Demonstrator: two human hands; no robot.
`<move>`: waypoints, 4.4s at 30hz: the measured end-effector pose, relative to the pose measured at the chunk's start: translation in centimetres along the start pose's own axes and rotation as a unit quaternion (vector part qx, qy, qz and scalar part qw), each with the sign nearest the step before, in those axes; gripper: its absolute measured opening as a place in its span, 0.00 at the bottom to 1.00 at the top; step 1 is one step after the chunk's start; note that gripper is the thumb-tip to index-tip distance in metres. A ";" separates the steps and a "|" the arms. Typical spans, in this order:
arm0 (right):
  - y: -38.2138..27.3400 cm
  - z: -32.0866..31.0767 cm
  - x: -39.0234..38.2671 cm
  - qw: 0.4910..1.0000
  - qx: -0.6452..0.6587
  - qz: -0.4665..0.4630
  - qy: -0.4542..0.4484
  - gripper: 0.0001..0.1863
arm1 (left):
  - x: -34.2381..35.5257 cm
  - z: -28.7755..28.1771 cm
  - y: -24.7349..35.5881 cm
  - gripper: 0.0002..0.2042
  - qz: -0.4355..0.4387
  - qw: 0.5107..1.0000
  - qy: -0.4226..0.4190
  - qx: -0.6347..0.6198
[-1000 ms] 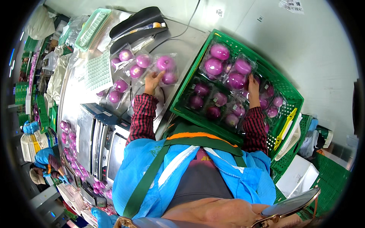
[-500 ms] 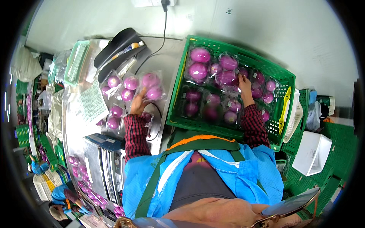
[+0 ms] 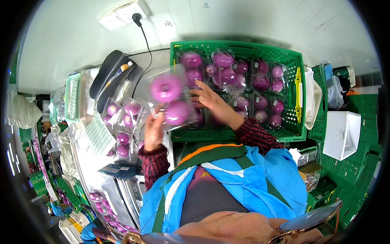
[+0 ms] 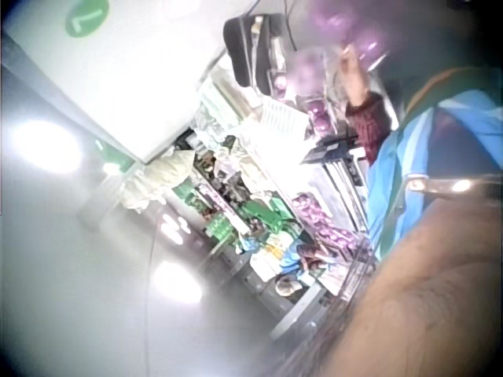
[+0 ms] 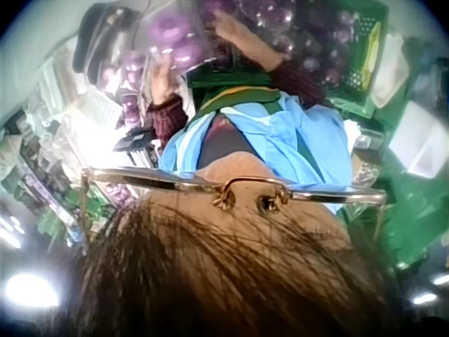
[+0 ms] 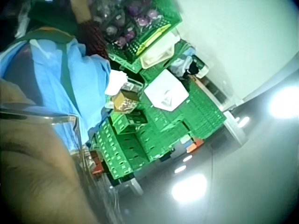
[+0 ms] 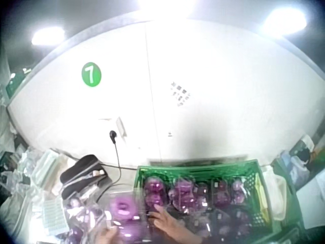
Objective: The person packs purple onions into clear plastic bags using a heat-sealing machine. They place onions into bags, seal them, and then apply labels to the packaged onions before placing them into green crates.
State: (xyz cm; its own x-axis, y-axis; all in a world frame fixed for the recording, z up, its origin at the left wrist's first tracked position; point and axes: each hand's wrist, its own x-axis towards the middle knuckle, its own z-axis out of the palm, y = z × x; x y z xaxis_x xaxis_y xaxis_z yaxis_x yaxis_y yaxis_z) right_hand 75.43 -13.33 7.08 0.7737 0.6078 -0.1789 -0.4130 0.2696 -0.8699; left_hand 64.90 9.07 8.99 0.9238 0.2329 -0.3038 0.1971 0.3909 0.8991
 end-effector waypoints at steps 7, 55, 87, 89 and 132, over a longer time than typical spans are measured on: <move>-1.5 -10.2 -4.1 0.979 0.094 -0.060 0.172 0.24 | 5.0 12.1 -6.6 0.29 -0.152 0.960 -0.137 -0.192; 2.3 -26.3 2.2 0.942 0.022 -0.053 0.332 0.28 | 13.2 14.3 -14.3 0.15 -0.164 0.942 0.029 -0.292; 3.6 6.9 20.4 0.925 -0.319 0.050 -0.201 0.21 | 0.6 -9.9 -2.0 0.13 0.126 0.907 0.310 -0.254; 8.3 11.4 23.2 0.904 -0.336 0.138 -0.227 0.22 | 0.5 -17.5 -3.3 0.13 0.202 0.839 0.427 -0.269; -14.3 -24.8 -6.4 0.909 -0.082 -0.102 0.395 0.29 | 7.5 -32.1 -6.7 0.21 0.046 0.841 0.538 0.031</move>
State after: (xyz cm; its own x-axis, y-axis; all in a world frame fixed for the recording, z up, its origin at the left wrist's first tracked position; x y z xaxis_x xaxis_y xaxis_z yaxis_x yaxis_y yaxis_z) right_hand 88.33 -39.61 9.30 0.9566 -0.1856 -0.2246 -0.1957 0.1618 -0.9672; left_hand 59.97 36.77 -9.38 0.1099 0.9440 -0.3110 0.1875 0.2875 0.9392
